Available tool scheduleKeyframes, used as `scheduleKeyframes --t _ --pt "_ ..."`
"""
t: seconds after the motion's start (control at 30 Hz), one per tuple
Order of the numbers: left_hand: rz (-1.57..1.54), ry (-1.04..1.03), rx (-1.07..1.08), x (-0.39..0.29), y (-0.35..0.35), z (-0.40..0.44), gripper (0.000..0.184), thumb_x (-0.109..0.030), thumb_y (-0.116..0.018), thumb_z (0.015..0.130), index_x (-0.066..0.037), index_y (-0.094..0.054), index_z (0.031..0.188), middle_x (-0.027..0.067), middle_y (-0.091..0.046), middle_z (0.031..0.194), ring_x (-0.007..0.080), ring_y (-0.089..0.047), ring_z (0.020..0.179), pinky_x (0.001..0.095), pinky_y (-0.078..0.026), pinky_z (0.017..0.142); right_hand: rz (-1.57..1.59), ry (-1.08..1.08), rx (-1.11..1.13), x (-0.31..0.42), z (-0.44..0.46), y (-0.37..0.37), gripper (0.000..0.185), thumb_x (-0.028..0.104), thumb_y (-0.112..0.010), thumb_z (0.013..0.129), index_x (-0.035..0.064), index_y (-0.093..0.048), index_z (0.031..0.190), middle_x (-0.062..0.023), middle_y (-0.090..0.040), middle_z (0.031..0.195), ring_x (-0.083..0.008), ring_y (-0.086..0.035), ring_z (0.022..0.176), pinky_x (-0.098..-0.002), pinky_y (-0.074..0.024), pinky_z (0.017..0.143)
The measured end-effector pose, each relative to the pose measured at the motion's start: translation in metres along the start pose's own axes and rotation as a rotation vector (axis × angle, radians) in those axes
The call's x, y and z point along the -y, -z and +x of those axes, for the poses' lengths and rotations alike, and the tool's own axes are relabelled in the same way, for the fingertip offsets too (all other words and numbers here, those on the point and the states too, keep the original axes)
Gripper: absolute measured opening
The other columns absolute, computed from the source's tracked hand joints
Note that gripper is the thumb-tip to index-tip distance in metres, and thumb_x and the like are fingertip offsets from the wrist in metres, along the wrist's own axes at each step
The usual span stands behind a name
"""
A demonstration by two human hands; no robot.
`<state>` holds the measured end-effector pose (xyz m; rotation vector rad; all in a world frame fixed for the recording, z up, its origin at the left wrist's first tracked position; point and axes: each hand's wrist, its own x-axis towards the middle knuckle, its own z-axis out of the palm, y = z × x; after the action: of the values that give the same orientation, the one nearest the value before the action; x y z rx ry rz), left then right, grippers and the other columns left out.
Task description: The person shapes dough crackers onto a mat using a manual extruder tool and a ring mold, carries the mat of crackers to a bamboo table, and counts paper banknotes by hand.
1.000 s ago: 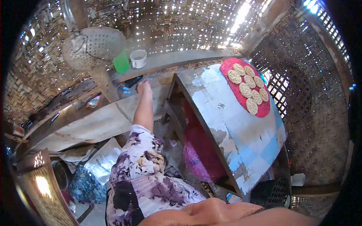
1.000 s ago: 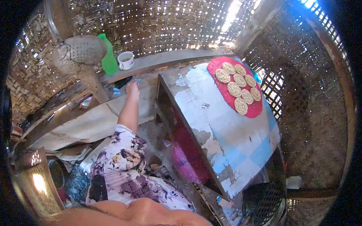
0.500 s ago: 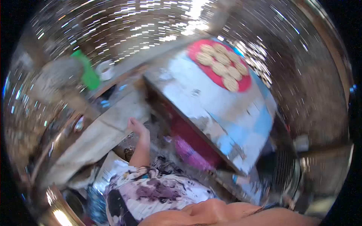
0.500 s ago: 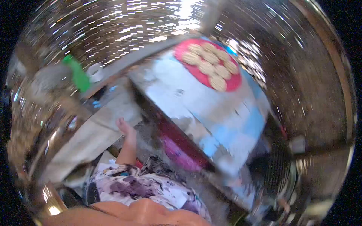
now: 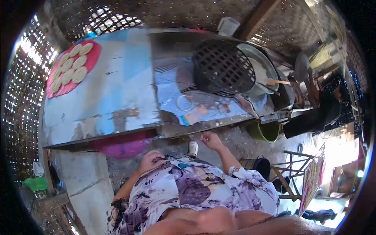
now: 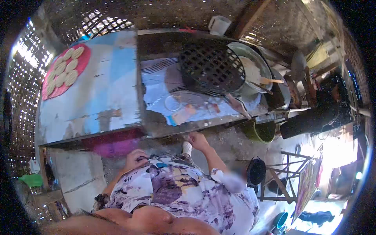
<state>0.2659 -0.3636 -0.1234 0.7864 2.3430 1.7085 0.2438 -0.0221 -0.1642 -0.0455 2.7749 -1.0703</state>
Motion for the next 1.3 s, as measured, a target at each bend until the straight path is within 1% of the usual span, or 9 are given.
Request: scheduleKeyframes --t 0.1,0.23,0.37,0.63,0.7,0.83,1.0,1.2,1.3 --pt "0.06 -0.014 0.08 -0.013 -0.038 0.055 0.017 -0.019 -0.066 0.073 -0.005 -0.06 0.081 0.0089 -0.056 0.078 0.0199 -0.055 0.068 0.0291 -0.044 0.06 0.099 -0.051 -0.246 -0.053 0.023 0.024 0.01 0.014 -0.061 0.074 0.0039 -0.06 0.074 -0.0097 -0.06 0.065 -0.0186 -0.058 0.06 -0.0309 -0.0457 0.057" --pt "0.258 0.252 -0.23 -0.005 -0.116 0.142 0.02 -0.02 -0.066 0.072 -0.005 -0.059 0.081 0.0097 -0.055 0.08 0.0212 -0.053 0.068 0.0306 -0.042 0.06 0.161 -0.236 -0.484 -0.138 0.047 0.076 0.017 0.021 -0.06 0.072 0.0046 -0.061 0.077 -0.014 -0.06 0.071 -0.0294 -0.059 0.067 -0.0375 -0.0464 0.062" --pt "0.625 0.127 -0.448 0.048 -0.149 0.185 0.022 -0.019 -0.065 0.07 -0.006 -0.059 0.087 0.0103 -0.058 0.087 0.0258 -0.054 0.082 0.0347 -0.041 0.072 0.174 -0.316 -0.445 -0.184 0.069 0.1 0.019 0.022 -0.061 0.072 0.0041 -0.061 0.077 -0.0135 -0.06 0.071 -0.0295 -0.059 0.068 -0.0382 -0.046 0.062" --pt "0.825 0.703 -0.511 0.073 -0.175 0.197 0.05 -0.036 -0.072 0.059 -0.008 -0.058 0.097 0.0132 -0.053 0.1 0.0316 -0.046 0.099 0.0412 -0.038 0.084 -0.124 -0.258 -0.139 -0.163 0.113 0.122 0.033 0.034 -0.06 0.073 0.0032 -0.056 0.083 -0.017 -0.057 0.087 -0.0336 -0.056 0.083 -0.0424 -0.0446 0.069" --pt "0.85 0.814 -0.601 0.074 -0.176 0.204 0.053 -0.041 -0.074 0.056 -0.008 -0.059 0.095 0.0145 -0.051 0.103 0.0329 -0.045 0.1 0.0415 -0.038 0.085 -0.095 -0.238 -0.135 -0.167 0.119 0.117 0.034 0.035 -0.061 0.072 0.0026 -0.056 0.082 -0.0178 -0.057 0.085 -0.035 -0.056 0.081 -0.0426 -0.0443 0.068" --pt "0.792 0.898 -0.441 0.069 -0.168 0.208 0.052 -0.045 -0.073 0.055 -0.011 -0.059 0.092 0.0146 -0.052 0.102 0.0327 -0.044 0.101 0.0425 -0.038 0.083 0.101 -0.311 -0.062 -0.158 0.104 0.132 0.033 0.032 -0.063 0.07 0.0019 -0.054 0.08 -0.0177 -0.058 0.079 -0.0338 -0.057 0.073 -0.0394 -0.0446 0.065" --pt "0.838 0.952 -0.408 0.047 -0.167 0.218 0.046 -0.045 -0.072 0.056 -0.013 -0.06 0.087 0.0116 -0.057 0.094 0.0318 -0.049 0.095 0.0419 -0.037 0.083 0.447 -0.308 -0.054 -0.173 0.092 0.136 0.03 0.02 -0.065 0.066 0.0023 -0.053 0.086 -0.0122 -0.059 0.076 -0.0217 -0.056 0.066 -0.0318 -0.0444 0.06" --pt "0.339 0.775 -0.557 0.05 -0.162 0.216 0.037 -0.037 -0.069 0.067 -0.011 -0.058 0.091 0.0066 -0.062 0.086 0.0212 -0.059 0.079 0.0352 -0.044 0.07 0.689 -0.291 0.045 -0.177 0.095 0.133 0.039 0.012 -0.065 0.065 0.0034 -0.05 0.1 -0.0081 -0.06 0.08 -0.0158 -0.056 0.071 -0.0285 -0.045 0.063" --pt "-0.539 0.859 -0.608 0.062 -0.162 0.213 0.024 -0.026 -0.063 0.077 -0.012 -0.056 0.095 0.0041 -0.059 0.083 0.0186 -0.057 0.076 0.0298 -0.048 0.064 0.763 -0.213 0.072 -0.168 0.095 0.132 0.04 0.004 -0.06 0.07 0.0037 -0.046 0.107 -0.0063 -0.058 0.084 -0.013 -0.055 0.073 -0.0243 -0.0436 0.063"
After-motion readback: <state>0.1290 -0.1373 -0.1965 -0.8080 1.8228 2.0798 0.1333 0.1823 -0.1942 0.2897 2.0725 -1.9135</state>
